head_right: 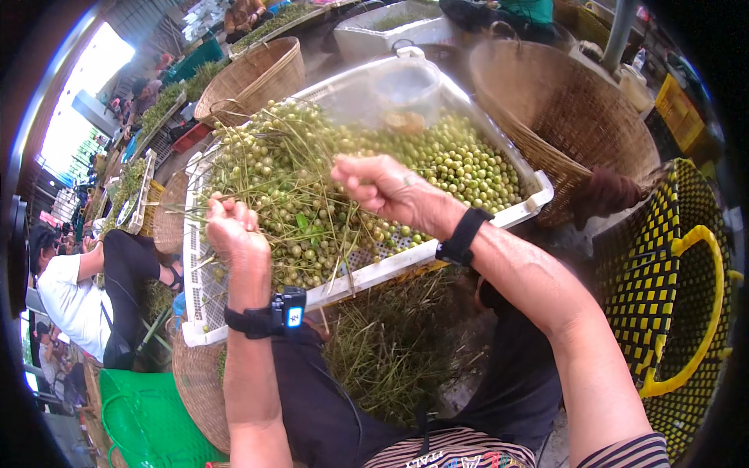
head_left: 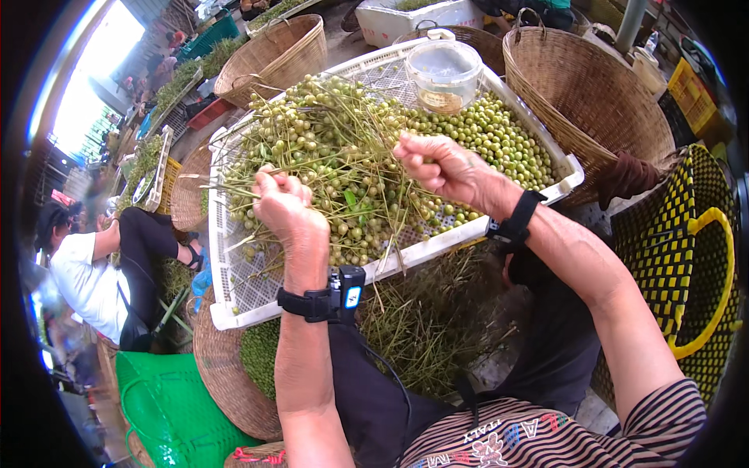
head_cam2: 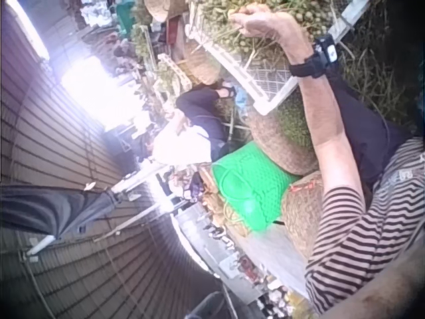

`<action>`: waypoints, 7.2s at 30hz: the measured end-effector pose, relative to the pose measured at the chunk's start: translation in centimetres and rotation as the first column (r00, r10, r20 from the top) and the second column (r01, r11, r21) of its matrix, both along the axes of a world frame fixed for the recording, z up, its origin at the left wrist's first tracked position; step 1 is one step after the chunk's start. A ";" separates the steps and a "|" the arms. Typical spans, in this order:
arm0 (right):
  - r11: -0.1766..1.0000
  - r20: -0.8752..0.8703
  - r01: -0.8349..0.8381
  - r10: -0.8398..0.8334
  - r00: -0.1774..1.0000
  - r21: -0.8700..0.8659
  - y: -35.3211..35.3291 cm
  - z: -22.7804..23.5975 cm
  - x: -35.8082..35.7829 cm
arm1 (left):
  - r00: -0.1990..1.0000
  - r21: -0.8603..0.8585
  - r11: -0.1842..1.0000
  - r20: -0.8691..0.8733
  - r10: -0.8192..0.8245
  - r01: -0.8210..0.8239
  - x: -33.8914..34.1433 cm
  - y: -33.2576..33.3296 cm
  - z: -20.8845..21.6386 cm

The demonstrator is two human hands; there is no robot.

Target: Picking small green produce/seeds from stems into a tray.

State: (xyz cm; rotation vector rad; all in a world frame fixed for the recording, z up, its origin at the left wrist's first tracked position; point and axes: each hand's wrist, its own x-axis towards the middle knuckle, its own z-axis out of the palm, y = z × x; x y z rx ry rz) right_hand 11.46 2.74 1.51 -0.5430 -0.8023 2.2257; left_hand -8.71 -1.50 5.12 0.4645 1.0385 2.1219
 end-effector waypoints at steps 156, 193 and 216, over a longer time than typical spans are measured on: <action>0.987 -0.041 -0.030 0.037 0.998 0.155 -2.2 -0.1 1.8 | 0.972 0.042 0.993 -0.212 -0.100 0.111 7.4 1.2 -1.8; 0.949 0.166 -0.017 -0.037 0.985 0.314 -2.9 0.2 0.1 | 0.984 0.127 0.984 -0.144 -0.108 0.127 7.8 0.8 -1.4; 0.302 0.325 -0.401 -0.946 -0.013 0.865 3.1 -4.5 12.0 | 0.920 0.082 0.931 -0.207 -0.333 0.356 3.6 0.0 -0.7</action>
